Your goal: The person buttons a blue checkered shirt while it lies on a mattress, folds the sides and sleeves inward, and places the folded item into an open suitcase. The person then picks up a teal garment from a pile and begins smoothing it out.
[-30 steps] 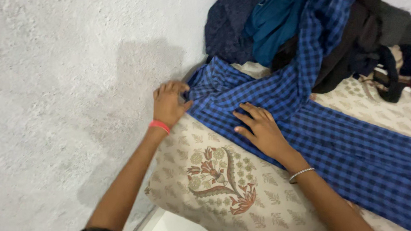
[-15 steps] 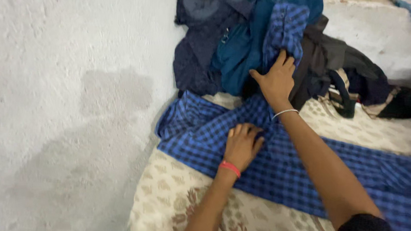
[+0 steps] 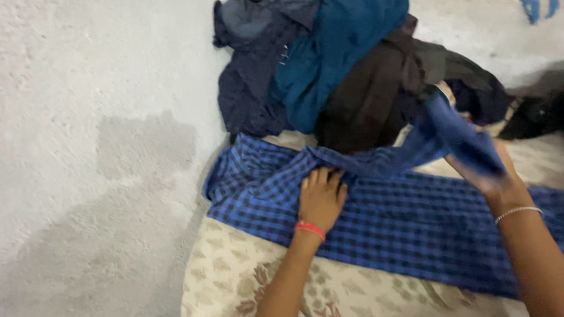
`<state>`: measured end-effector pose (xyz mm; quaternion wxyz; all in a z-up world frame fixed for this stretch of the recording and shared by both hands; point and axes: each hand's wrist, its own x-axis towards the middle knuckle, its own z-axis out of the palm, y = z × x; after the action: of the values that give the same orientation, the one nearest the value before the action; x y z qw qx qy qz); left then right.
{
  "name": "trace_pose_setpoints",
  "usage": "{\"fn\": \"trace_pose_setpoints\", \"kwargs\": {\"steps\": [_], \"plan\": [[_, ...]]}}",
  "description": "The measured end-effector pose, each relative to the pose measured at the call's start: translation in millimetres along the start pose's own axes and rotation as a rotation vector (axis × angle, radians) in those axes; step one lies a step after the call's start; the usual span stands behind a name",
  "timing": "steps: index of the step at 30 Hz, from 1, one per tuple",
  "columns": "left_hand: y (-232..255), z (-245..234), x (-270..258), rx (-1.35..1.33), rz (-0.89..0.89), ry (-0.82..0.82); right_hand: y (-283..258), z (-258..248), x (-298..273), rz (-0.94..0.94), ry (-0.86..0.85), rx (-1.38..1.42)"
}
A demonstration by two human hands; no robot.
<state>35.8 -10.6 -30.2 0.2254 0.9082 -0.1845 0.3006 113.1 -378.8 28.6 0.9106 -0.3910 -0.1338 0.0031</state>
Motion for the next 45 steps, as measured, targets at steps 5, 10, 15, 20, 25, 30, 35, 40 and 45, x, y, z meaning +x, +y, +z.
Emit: {"fn": "trace_pose_setpoints", "kwargs": {"steps": [5,10,15,20,25,30,35,40,45], "plan": [[-3.7,8.4,2.0,0.096,-0.032,-0.088,-13.4,-90.5,-43.8,0.145,0.005,-1.138],[-4.5,3.3,3.2,0.092,0.016,-0.027,-38.8,-36.2,-104.8,0.046,0.246,-1.430],[8.2,-31.1,3.2,-0.132,-0.038,0.016,-35.3,49.4,-158.5,-0.425,-0.398,-1.994],[6.5,-83.1,15.6,-0.181,0.115,0.173,-16.1,71.5,-167.1,-0.186,-0.149,-2.062],[-26.3,-98.5,35.6,0.143,0.284,-0.080,-49.3,78.2,-168.3,-0.482,0.000,-2.164],[-42.7,-104.4,7.0,0.253,0.321,-0.278,-88.9,57.6,-191.1,-0.291,-0.146,-2.415],[-44.0,-126.5,-31.9,0.315,0.578,-0.256,-79.0,14.3,-196.2,0.396,-0.370,-2.354],[-53.5,-142.1,-40.4,0.234,0.475,-0.196,-64.2,59.4,-185.1,0.142,-0.168,-2.163],[-56.4,-152.1,-53.0,0.219,0.331,-0.289,11.6,108.4,-124.7,-0.171,-0.119,-1.867]]}}
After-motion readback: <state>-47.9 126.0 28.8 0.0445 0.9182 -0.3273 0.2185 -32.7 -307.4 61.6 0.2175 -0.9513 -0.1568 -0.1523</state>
